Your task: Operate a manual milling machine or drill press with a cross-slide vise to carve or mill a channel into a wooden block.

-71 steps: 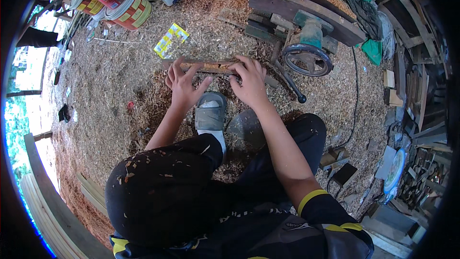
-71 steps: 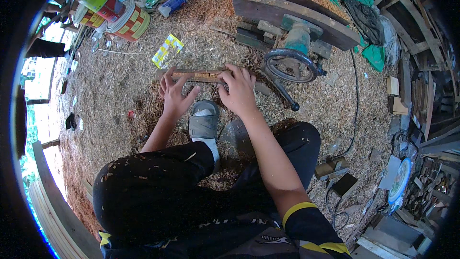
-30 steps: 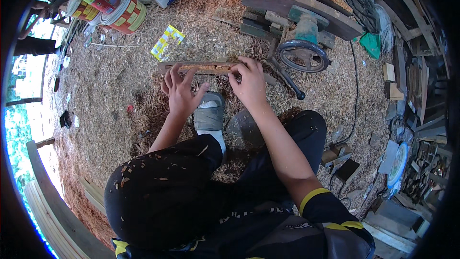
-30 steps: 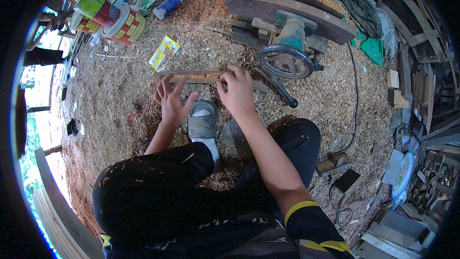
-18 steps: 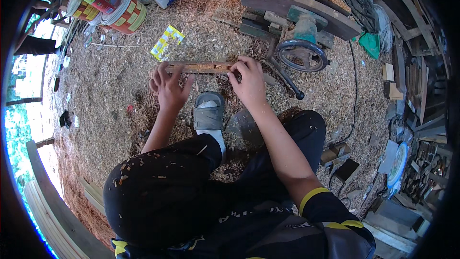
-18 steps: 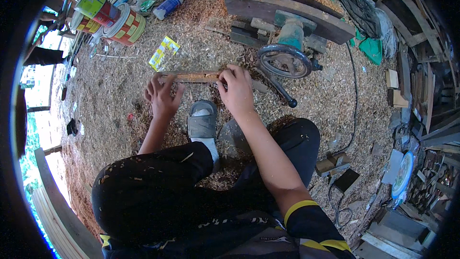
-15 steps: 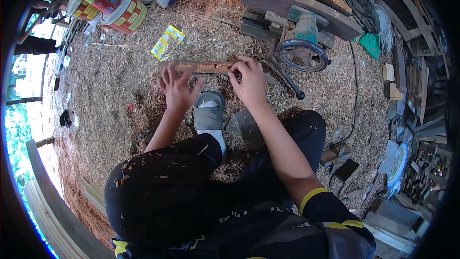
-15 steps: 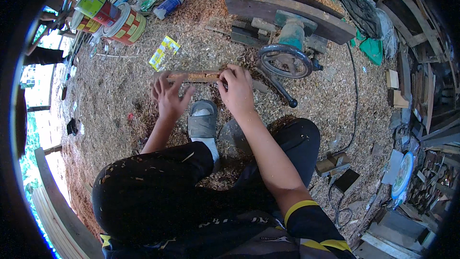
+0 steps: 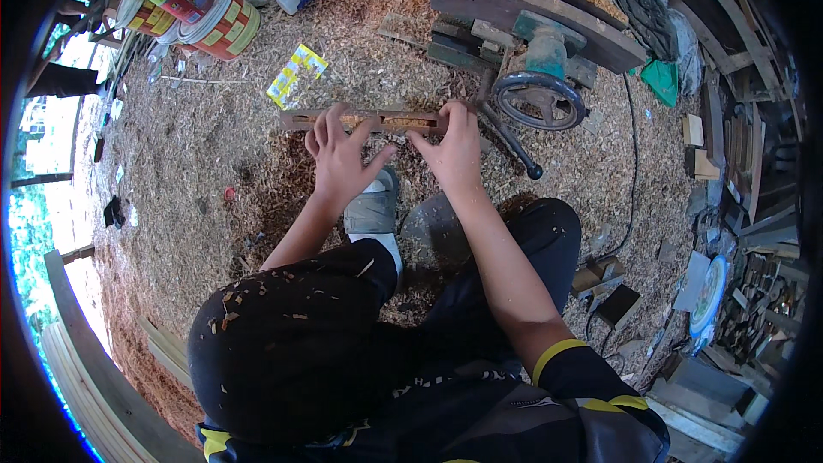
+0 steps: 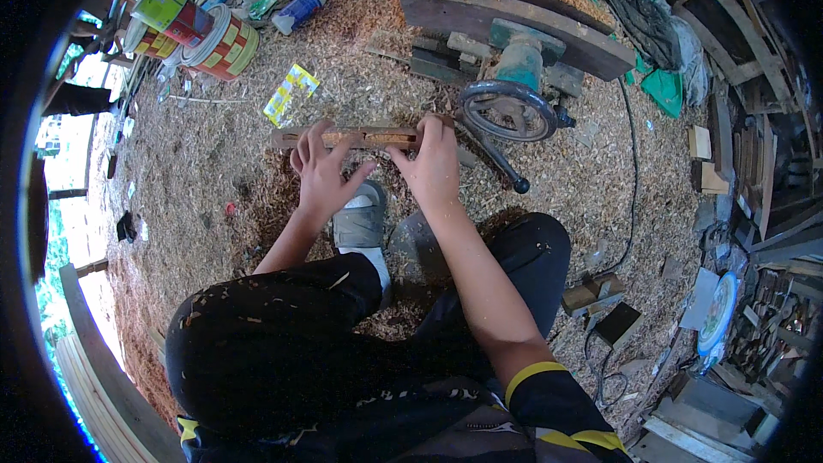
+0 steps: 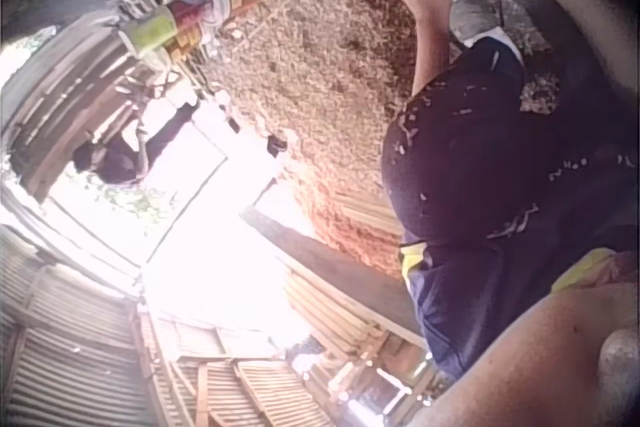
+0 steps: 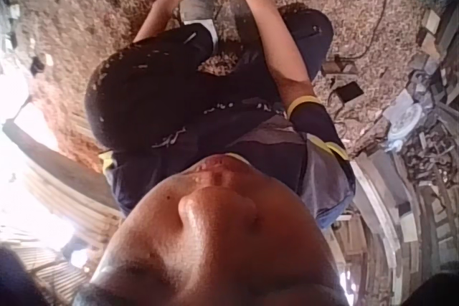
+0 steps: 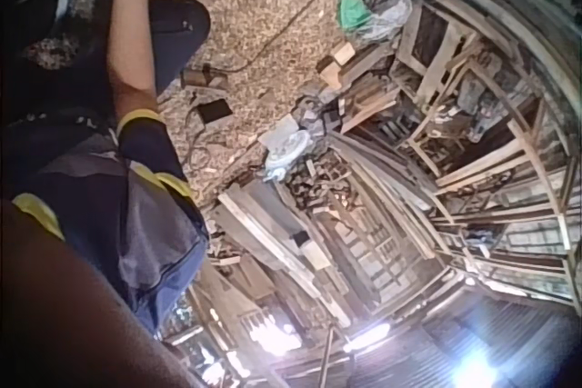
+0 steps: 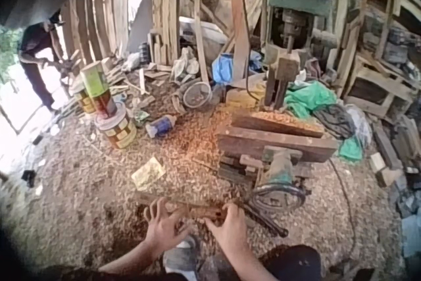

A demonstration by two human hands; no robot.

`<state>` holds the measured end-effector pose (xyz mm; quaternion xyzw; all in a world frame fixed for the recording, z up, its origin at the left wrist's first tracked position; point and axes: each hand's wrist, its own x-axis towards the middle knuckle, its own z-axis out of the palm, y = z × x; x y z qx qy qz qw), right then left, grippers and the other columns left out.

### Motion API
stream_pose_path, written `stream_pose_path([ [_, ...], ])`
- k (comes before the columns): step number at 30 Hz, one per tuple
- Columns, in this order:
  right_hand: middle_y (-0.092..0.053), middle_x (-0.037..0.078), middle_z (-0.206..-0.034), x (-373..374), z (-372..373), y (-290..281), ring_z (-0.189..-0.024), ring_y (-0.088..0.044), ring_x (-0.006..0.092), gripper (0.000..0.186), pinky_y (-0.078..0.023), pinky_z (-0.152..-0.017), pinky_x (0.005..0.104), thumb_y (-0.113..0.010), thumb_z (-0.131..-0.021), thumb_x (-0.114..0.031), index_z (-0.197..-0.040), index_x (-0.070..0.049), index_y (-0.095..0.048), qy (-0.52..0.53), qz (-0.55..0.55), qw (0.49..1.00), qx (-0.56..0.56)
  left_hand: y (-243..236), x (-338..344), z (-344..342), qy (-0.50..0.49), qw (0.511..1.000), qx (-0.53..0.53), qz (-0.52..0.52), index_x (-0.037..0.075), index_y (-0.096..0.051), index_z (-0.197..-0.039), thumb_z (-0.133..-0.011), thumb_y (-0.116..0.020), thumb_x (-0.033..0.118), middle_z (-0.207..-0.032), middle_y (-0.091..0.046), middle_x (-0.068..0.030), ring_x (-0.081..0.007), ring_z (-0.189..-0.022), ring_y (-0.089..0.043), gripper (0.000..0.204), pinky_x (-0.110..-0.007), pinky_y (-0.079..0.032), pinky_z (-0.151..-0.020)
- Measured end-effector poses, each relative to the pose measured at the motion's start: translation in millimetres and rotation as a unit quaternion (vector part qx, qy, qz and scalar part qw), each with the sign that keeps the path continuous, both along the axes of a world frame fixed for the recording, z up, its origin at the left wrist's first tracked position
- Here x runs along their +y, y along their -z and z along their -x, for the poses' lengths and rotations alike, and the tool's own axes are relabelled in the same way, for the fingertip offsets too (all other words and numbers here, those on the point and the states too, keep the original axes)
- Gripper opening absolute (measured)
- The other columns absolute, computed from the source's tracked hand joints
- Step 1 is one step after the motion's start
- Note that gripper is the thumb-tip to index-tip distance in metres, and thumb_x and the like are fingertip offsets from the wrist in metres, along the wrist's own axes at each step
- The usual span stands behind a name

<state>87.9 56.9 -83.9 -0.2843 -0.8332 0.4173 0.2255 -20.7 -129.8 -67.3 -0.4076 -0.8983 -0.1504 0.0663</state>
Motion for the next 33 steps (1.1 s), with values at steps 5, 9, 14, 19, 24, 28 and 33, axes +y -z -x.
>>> stream_pose_path([
  [5,-0.06,0.022,-0.123,3.4,-6.9,13.1,-0.113,-0.064,0.0453,0.054,-0.054,-0.094,0.0498,-0.096,-0.076,-0.014,-0.113,-0.005,-0.058,-0.023,-0.054,0.997,0.04,1.2,9.7,-5.8,0.016,0.999,-0.038,-0.012,0.014,-0.076,-0.136,-0.092,-0.082,0.055,-0.159,-0.041,-0.0256,-0.0494,-0.149,-0.035,0.061,-0.063,-0.028,-0.12],
  [9,-0.059,0.023,-0.127,4.4,-9.1,11.3,-0.115,-0.064,0.047,0.052,-0.055,-0.096,0.0518,-0.093,-0.077,-0.01,-0.114,-0.005,-0.057,-0.024,-0.026,0.999,0.038,7.6,12.4,-8.9,0.01,0.998,-0.033,-0.049,0.01,-0.077,-0.132,-0.091,-0.083,0.057,-0.161,-0.04,-0.0259,-0.0493,-0.147,-0.036,0.062,-0.064,-0.028,-0.119],
  [14,-0.061,0.021,-0.127,7.2,-10.6,12.2,-0.114,-0.065,0.0449,0.051,-0.056,-0.097,0.0503,-0.092,-0.077,-0.008,-0.115,-0.005,-0.058,-0.021,-0.034,0.999,0.024,7.7,12.5,-9.0,0.004,0.996,-0.057,-0.067,0.01,-0.075,-0.13,-0.09,-0.083,0.056,-0.16,-0.039,-0.0299,-0.0513,-0.146,-0.037,0.061,-0.063,-0.028,-0.12],
  [19,-0.063,0.02,-0.125,7.8,-12.1,9.7,-0.113,-0.066,0.0427,0.051,-0.056,-0.096,0.0487,-0.093,-0.076,-0.008,-0.115,-0.005,-0.06,-0.017,-0.027,0.999,0.018,5.7,0.4,-0.4,0.041,0.995,-0.073,-0.056,0.012,-0.076,-0.13,-0.091,-0.083,0.054,-0.161,-0.04,-0.0251,-0.0497,-0.146,-0.035,0.058,-0.063,-0.026,-0.121],
  [24,-0.06,0.022,-0.128,8.3,-10.0,8.8,-0.114,-0.066,0.0457,0.052,-0.057,-0.093,0.0512,-0.093,-0.079,-0.009,-0.116,-0.007,-0.058,-0.024,-0.032,0.999,0.019,11.8,2.5,-7.5,0.003,0.993,-0.093,-0.078,0.017,-0.074,-0.136,-0.092,-0.081,0.051,-0.163,-0.039,-0.0214,-0.0478,-0.149,-0.034,0.056,-0.062,-0.025,-0.121],
  [28,-0.061,0.021,-0.125,9.3,-9.8,13.6,-0.111,-0.067,0.0444,0.051,-0.057,-0.093,0.0505,-0.093,-0.079,-0.009,-0.116,-0.007,-0.058,-0.012,-0.048,0.998,0.036,13.0,4.6,-7.5,0.005,0.993,-0.096,-0.069,0.02,-0.07,-0.145,-0.094,-0.08,0.05,-0.165,-0.038,-0.0197,-0.0466,-0.15,-0.033,0.059,-0.062,-0.024,-0.122],
  [33,-0.067,0.017,-0.114,7.5,-8.7,10.8,-0.11,-0.066,0.0414,0.05,-0.055,-0.094,0.0489,-0.094,-0.078,-0.012,-0.115,-0.006,-0.061,-0.001,-0.01,1.0,0.003,2.4,6.8,-2.3,0.015,0.996,-0.068,-0.054,0.019,-0.073,-0.139,-0.095,-0.079,0.047,-0.161,-0.04,-0.0205,-0.0472,-0.149,-0.034,0.053,-0.062,-0.026,-0.121],
])
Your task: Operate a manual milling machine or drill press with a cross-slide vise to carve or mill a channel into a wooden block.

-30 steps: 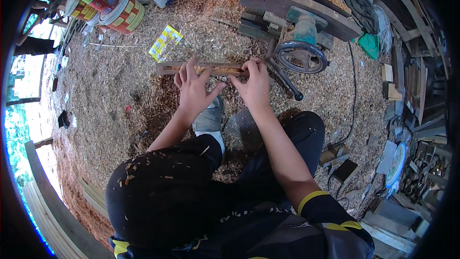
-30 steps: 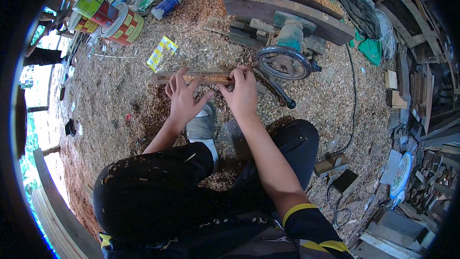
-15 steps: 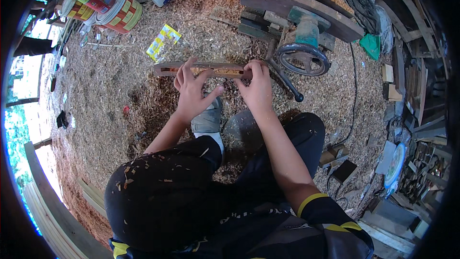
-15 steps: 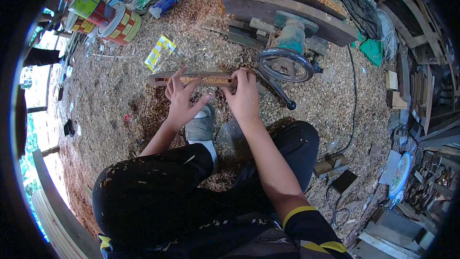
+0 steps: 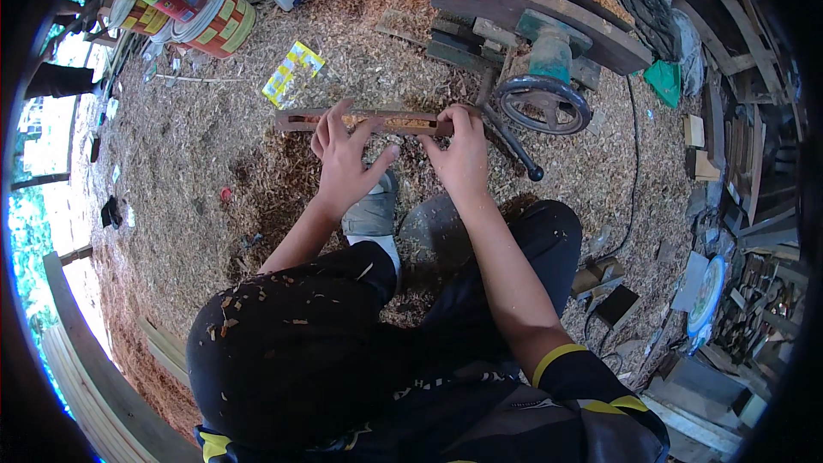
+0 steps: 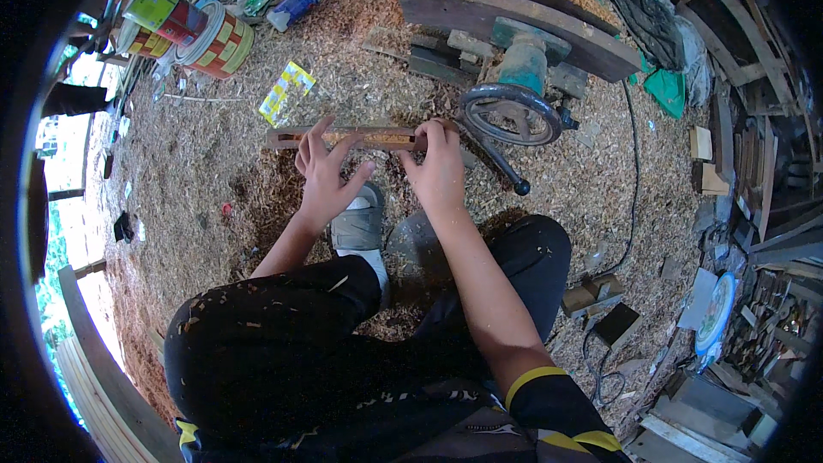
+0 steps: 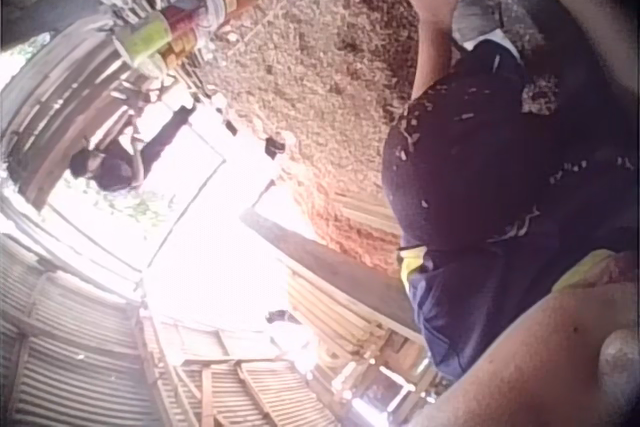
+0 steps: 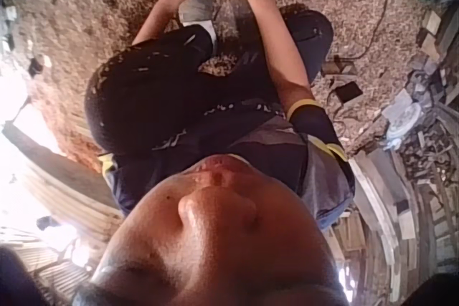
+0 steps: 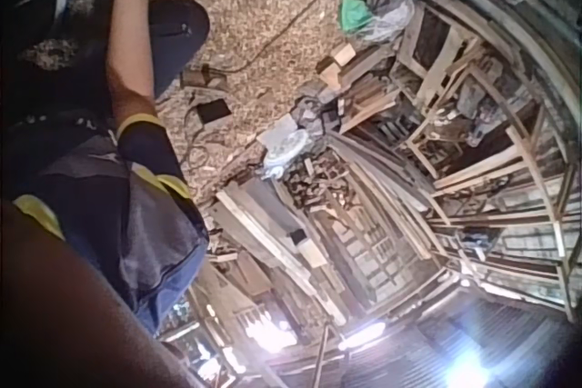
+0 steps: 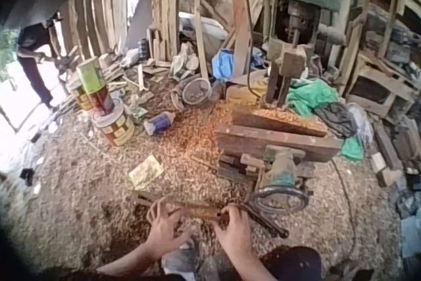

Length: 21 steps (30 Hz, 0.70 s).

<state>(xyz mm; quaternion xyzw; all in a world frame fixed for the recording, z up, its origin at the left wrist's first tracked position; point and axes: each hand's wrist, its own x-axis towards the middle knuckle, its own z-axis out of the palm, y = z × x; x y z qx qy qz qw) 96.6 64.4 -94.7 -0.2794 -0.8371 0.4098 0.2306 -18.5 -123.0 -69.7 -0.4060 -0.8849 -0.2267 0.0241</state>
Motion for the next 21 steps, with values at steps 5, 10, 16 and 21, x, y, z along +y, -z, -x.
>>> stream_pose_path([
  [5,-0.067,0.016,-0.112,1.0,-2.5,-1.3,-0.108,-0.067,0.0389,0.05,-0.055,-0.093,0.0479,-0.094,-0.078,-0.013,-0.116,-0.006,-0.062,-0.001,0.004,1.0,-0.006,-0.4,5.4,15.6,0.005,0.999,0.022,-0.033,0.017,-0.079,-0.124,-0.096,-0.079,0.036,-0.152,-0.05,-0.019,-0.0445,-0.145,-0.041,0.034,-0.06,-0.031,-0.117],
  [10,-0.067,0.016,-0.111,2.7,-6.9,-3.5,-0.106,-0.068,0.0373,0.051,-0.055,-0.092,0.0473,-0.094,-0.079,-0.014,-0.118,-0.006,-0.062,0.007,0.011,1.0,-0.021,-12.0,19.2,33.7,0.037,0.997,0.069,-0.009,0.018,-0.081,-0.103,-0.089,-0.085,0.026,-0.133,-0.065,-0.0049,-0.0335,-0.137,-0.052,0.016,-0.055,-0.035,-0.111],
  [16,-0.065,0.02,-0.118,4.7,-7.8,-4.7,-0.11,-0.067,0.0423,0.053,-0.056,-0.094,0.0491,-0.092,-0.082,-0.014,-0.123,-0.005,-0.06,-0.014,0.023,0.999,-0.039,-18.0,29.5,55.0,0.111,0.993,0.028,0.002,0.019,-0.081,-0.098,-0.084,-0.087,0.025,-0.114,-0.068,0.0032,-0.0265,-0.129,-0.058,0.016,-0.059,-0.034,-0.111],
  [21,-0.069,0.019,-0.114,7.6,-7.8,-6.3,-0.111,-0.065,0.0419,0.05,-0.054,-0.095,0.0498,-0.091,-0.082,-0.014,-0.121,-0.005,-0.062,-0.023,-0.001,0.999,-0.023,-28.2,32.6,58.5,0.154,0.984,0.055,0.069,0.02,-0.081,-0.103,-0.088,-0.084,0.024,-0.116,-0.07,0.003,-0.0273,-0.135,-0.056,0.016,-0.065,-0.031,-0.116],
])
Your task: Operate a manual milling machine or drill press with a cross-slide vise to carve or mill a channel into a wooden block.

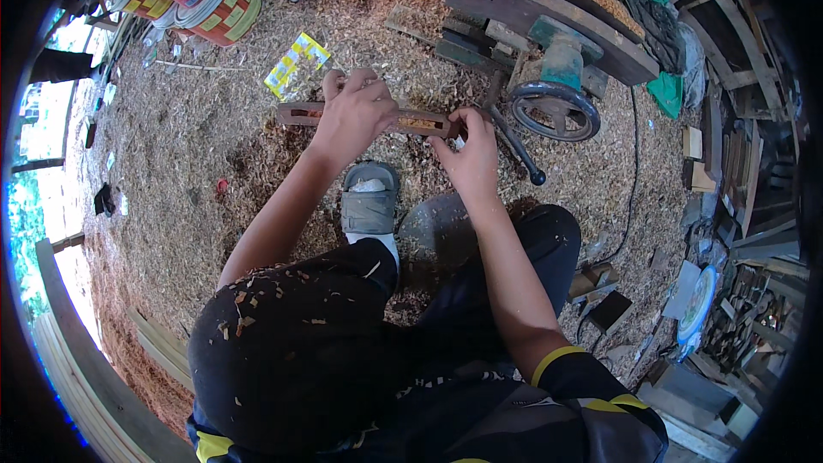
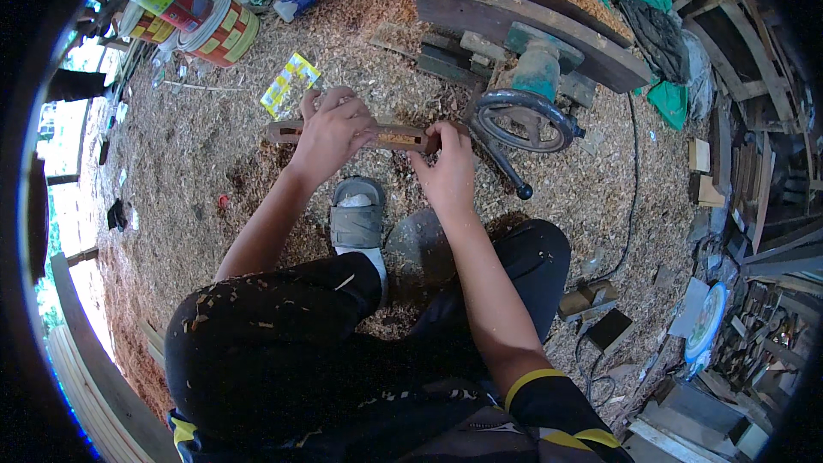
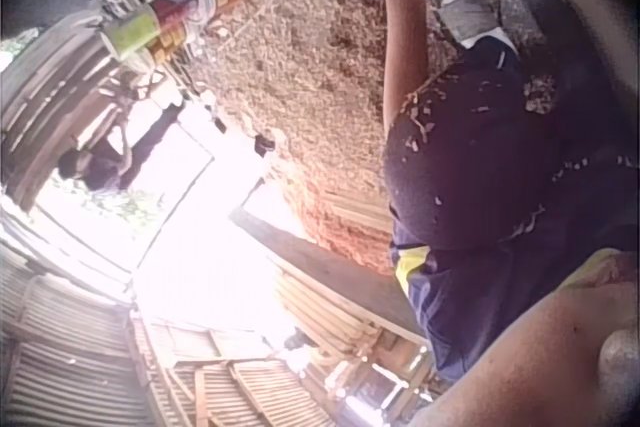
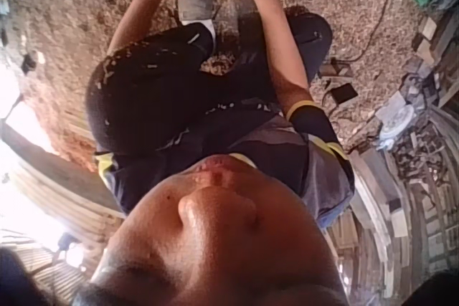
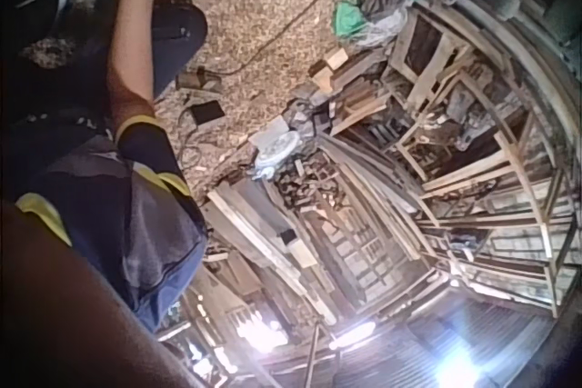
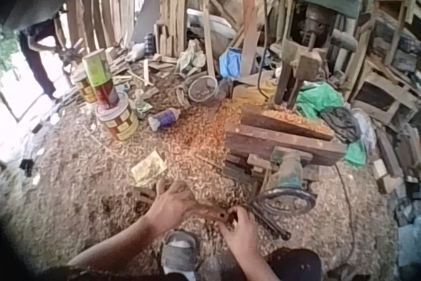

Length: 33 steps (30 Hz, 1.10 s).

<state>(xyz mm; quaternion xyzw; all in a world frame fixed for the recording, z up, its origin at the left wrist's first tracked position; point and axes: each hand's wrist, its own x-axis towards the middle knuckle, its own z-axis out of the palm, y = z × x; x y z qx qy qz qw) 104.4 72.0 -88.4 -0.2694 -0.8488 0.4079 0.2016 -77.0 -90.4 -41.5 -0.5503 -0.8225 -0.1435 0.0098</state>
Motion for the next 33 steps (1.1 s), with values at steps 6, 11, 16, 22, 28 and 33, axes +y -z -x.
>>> stream_pose_path([
  [6,-0.068,0.02,-0.115,0.1,2.8,1.2,-0.112,-0.064,0.0424,0.05,-0.054,-0.096,0.0503,-0.09,-0.082,-0.013,-0.123,-0.005,-0.062,0.007,0.016,1.0,-0.002,3.8,1.7,3.6,0.022,0.997,0.054,0.043,0.02,-0.08,-0.104,-0.092,-0.078,0.023,-0.115,-0.069,0.0024,-0.0268,-0.14,-0.053,0.013,-0.069,-0.029,-0.118],
  [11,-0.068,0.021,-0.116,0.3,5.1,9.8,-0.111,-0.066,0.0428,0.05,-0.054,-0.096,0.05,-0.09,-0.083,-0.013,-0.124,-0.006,-0.063,0.017,0.012,1.0,0.006,9.5,3.2,5.5,0.026,0.996,0.079,0.019,0.02,-0.078,-0.106,-0.094,-0.074,0.019,-0.114,-0.068,0.0017,-0.0265,-0.143,-0.052,0.013,-0.071,-0.03,-0.118],
  [16,-0.068,0.02,-0.118,2.3,7.7,14.1,-0.11,-0.067,0.043,0.05,-0.055,-0.094,0.0509,-0.089,-0.083,-0.015,-0.125,-0.007,-0.064,0.027,0.014,1.0,0.008,4.0,2.0,12.4,0.031,0.998,0.052,0.031,0.02,-0.08,-0.112,-0.095,-0.073,0.016,-0.121,-0.07,0.003,-0.0265,-0.143,-0.053,0.018,-0.072,-0.03,-0.118],
  [22,-0.069,0.02,-0.118,3.1,11.4,11.8,-0.108,-0.07,0.0431,0.048,-0.056,-0.091,0.0515,-0.089,-0.083,-0.016,-0.124,-0.007,-0.065,0.03,0.0,1.0,0.0,9.0,-12.8,30.6,0.011,0.999,0.017,-0.034,0.02,-0.082,-0.114,-0.097,-0.077,0.024,-0.12,-0.073,0.0026,-0.0262,-0.138,-0.056,0.018,-0.061,-0.032,-0.115],
  [28,-0.073,0.018,-0.11,5.6,14.2,10.2,-0.103,-0.071,0.0377,0.046,-0.055,-0.093,0.0467,-0.091,-0.084,-0.016,-0.121,-0.003,-0.066,0.037,0.016,0.999,0.011,9.8,-8.9,25.0,-0.006,0.999,-0.001,-0.034,0.021,-0.083,-0.11,-0.092,-0.083,0.03,-0.116,-0.074,0.0032,-0.0259,-0.133,-0.059,0.02,-0.059,-0.032,-0.113],
  [33,-0.071,0.021,-0.116,5.8,14.1,13.2,-0.106,-0.072,0.0435,0.049,-0.058,-0.091,0.0513,-0.09,-0.082,-0.016,-0.123,-0.007,-0.066,0.035,0.016,0.999,0.004,6.0,0.5,26.6,0.005,1.0,0.01,-0.022,0.019,-0.082,-0.102,-0.09,-0.085,0.03,-0.113,-0.074,0.0037,-0.0248,-0.133,-0.06,0.016,-0.06,-0.032,-0.113],
])
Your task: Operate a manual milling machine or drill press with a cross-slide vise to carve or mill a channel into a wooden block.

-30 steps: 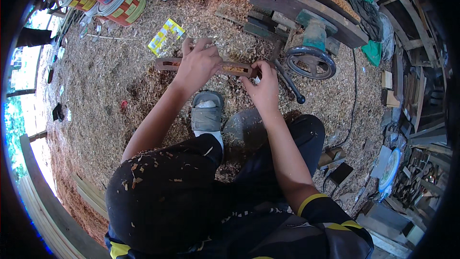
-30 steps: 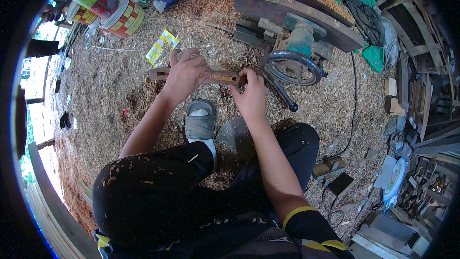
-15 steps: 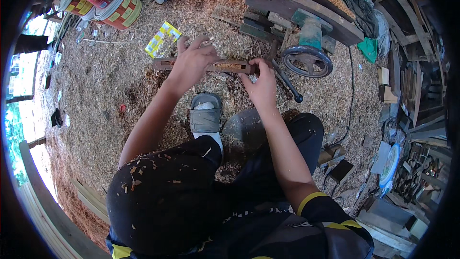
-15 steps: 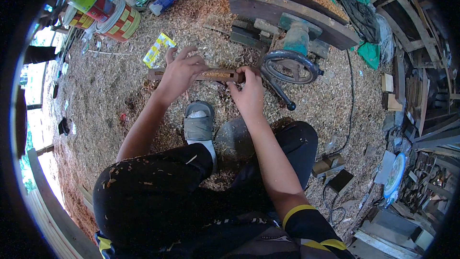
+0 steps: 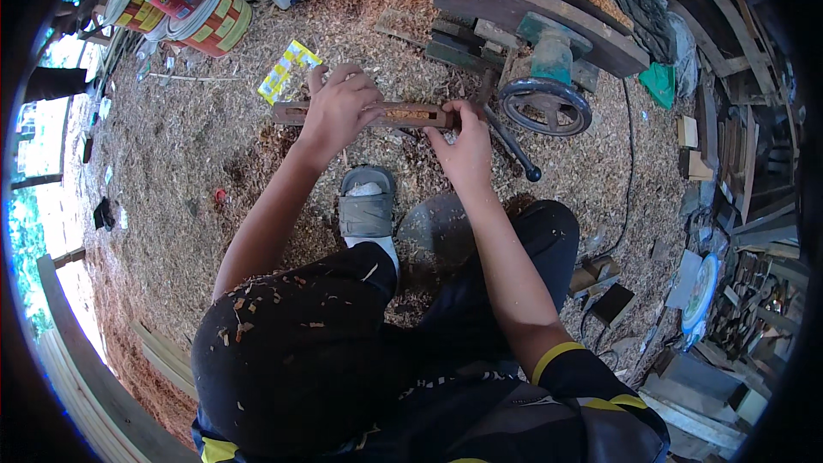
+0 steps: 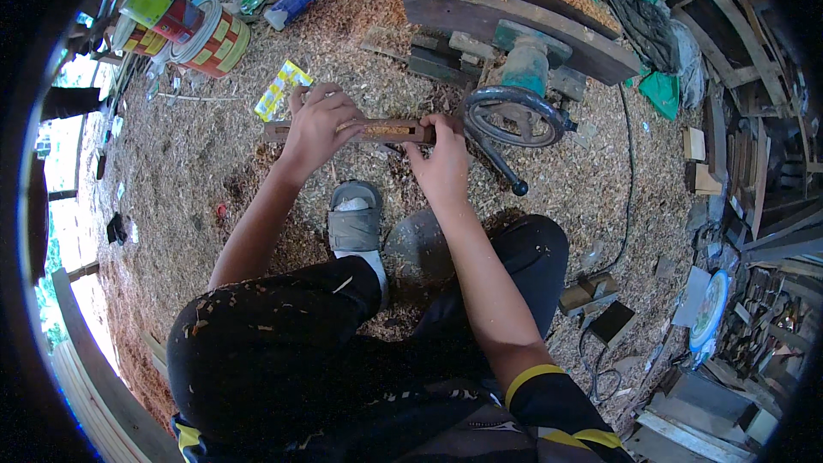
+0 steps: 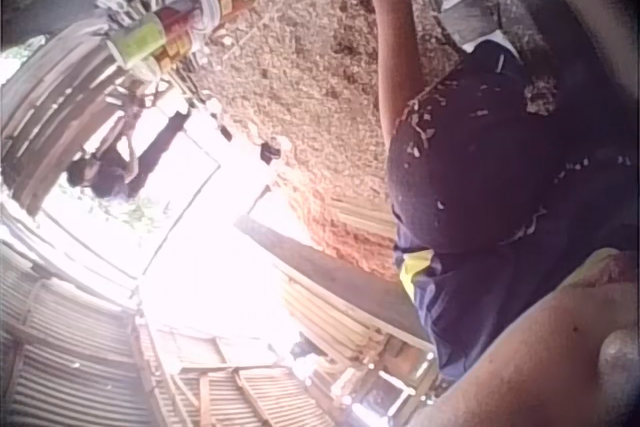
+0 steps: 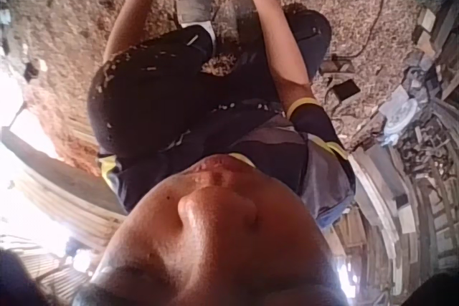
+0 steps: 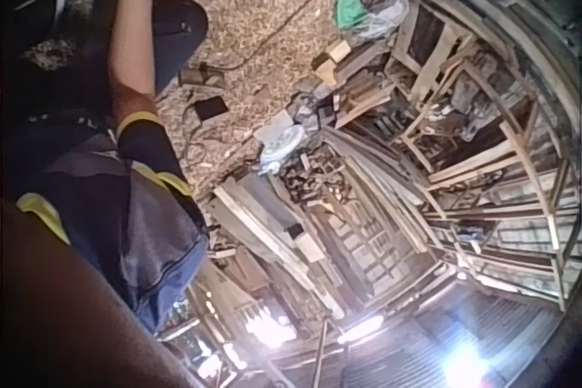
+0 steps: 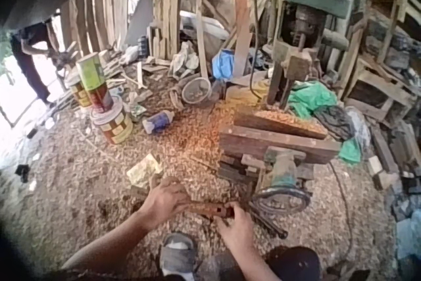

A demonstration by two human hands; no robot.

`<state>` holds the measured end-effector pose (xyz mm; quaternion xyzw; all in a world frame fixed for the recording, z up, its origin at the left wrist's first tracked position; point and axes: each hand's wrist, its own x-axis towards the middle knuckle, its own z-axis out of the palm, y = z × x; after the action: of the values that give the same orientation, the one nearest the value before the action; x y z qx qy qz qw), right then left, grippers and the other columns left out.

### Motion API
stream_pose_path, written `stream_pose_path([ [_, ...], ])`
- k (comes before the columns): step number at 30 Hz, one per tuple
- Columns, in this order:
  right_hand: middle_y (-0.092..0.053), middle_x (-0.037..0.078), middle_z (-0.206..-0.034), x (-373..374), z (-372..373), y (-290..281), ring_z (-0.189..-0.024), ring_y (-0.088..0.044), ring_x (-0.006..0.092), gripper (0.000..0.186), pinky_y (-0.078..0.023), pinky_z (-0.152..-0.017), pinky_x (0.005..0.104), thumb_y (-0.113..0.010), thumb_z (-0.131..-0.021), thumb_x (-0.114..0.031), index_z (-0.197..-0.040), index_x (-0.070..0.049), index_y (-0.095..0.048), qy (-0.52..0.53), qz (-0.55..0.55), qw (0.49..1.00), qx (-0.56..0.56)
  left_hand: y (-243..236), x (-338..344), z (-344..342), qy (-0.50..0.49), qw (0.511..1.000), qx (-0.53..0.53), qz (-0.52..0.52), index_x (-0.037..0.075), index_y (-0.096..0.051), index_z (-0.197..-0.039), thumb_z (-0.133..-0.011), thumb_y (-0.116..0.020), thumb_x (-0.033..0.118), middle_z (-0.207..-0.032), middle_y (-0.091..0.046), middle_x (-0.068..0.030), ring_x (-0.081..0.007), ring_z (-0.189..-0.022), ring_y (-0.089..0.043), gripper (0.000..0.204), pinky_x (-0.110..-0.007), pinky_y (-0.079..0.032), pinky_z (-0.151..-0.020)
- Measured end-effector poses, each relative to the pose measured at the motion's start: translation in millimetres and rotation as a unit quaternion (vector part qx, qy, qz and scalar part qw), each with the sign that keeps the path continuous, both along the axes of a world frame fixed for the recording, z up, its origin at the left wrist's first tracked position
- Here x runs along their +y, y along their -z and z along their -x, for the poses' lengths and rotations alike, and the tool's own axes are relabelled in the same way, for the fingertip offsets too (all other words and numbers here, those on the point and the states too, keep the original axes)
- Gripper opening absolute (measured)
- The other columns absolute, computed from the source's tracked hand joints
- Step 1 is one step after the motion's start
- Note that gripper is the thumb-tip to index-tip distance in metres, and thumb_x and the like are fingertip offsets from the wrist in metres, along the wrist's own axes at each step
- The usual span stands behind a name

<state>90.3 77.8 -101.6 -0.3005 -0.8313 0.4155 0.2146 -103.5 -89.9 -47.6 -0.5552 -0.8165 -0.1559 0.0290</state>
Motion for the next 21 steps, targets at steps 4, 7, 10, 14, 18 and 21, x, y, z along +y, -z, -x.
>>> stream_pose_path([
  [4,-0.071,0.021,-0.115,0.4,-0.4,0.5,-0.106,-0.072,0.044,0.047,-0.058,-0.091,0.0516,-0.089,-0.083,-0.015,-0.124,-0.008,-0.066,0.0,0.001,1.0,0.0,-3.9,7.0,-2.5,0.004,0.999,0.021,0.023,0.018,-0.081,-0.099,-0.093,-0.082,0.027,-0.113,-0.073,0.0029,-0.0241,-0.133,-0.059,0.012,-0.062,-0.032,-0.113],
  [7,-0.071,0.022,-0.115,1.1,2.8,-2.3,-0.106,-0.072,0.0448,0.045,-0.057,-0.091,0.052,-0.087,-0.085,-0.014,-0.124,-0.008,-0.066,-0.003,0.026,1.0,-0.01,2.0,11.0,-4.0,-0.002,0.998,0.065,0.018,0.018,-0.08,-0.1,-0.095,-0.079,0.023,-0.112,-0.073,0.0021,-0.0244,-0.134,-0.059,0.008,-0.061,-0.031,-0.113],
  [10,-0.071,0.023,-0.116,4.4,2.3,-5.9,-0.105,-0.072,0.0463,0.043,-0.057,-0.091,0.0529,-0.085,-0.087,-0.013,-0.125,-0.007,-0.066,0.0,0.018,1.0,0.007,-1.4,18.2,-2.2,-0.008,0.998,0.049,0.04,0.018,-0.08,-0.102,-0.097,-0.076,0.021,-0.112,-0.074,0.0019,-0.0252,-0.135,-0.059,0.007,-0.06,-0.032,-0.112],
  [14,-0.073,0.025,-0.114,1.9,4.6,-10.2,-0.104,-0.073,0.048,0.044,-0.058,-0.09,0.054,-0.085,-0.086,-0.011,-0.126,-0.007,-0.065,-0.008,0.033,0.999,-0.001,8.3,-0.9,17.8,-0.002,1.0,0.017,-0.02,0.02,-0.083,-0.101,-0.096,-0.075,0.019,-0.109,-0.075,0.0054,-0.0245,-0.133,-0.06,0.01,-0.059,-0.033,-0.111],
  [18,-0.074,0.025,-0.112,4.9,4.3,-5.1,-0.104,-0.073,0.0477,0.042,-0.058,-0.091,0.0534,-0.085,-0.086,-0.009,-0.124,-0.007,-0.066,0.0,0.01,1.0,0.02,10.7,-7.4,14.5,-0.049,0.996,-0.03,-0.061,0.021,-0.084,-0.102,-0.092,-0.081,0.024,-0.11,-0.076,0.006,-0.0243,-0.128,-0.062,0.01,-0.057,-0.033,-0.109],
  [21,-0.074,0.025,-0.113,4.1,4.5,-6.5,-0.105,-0.073,0.0478,0.041,-0.057,-0.092,0.0534,-0.084,-0.086,-0.009,-0.122,-0.006,-0.065,-0.005,0.005,1.0,0.027,6.7,-4.7,7.9,-0.032,0.998,-0.016,-0.046,0.02,-0.083,-0.104,-0.091,-0.084,0.029,-0.112,-0.077,0.0044,-0.024,-0.127,-0.063,0.016,-0.056,-0.033,-0.109],
])
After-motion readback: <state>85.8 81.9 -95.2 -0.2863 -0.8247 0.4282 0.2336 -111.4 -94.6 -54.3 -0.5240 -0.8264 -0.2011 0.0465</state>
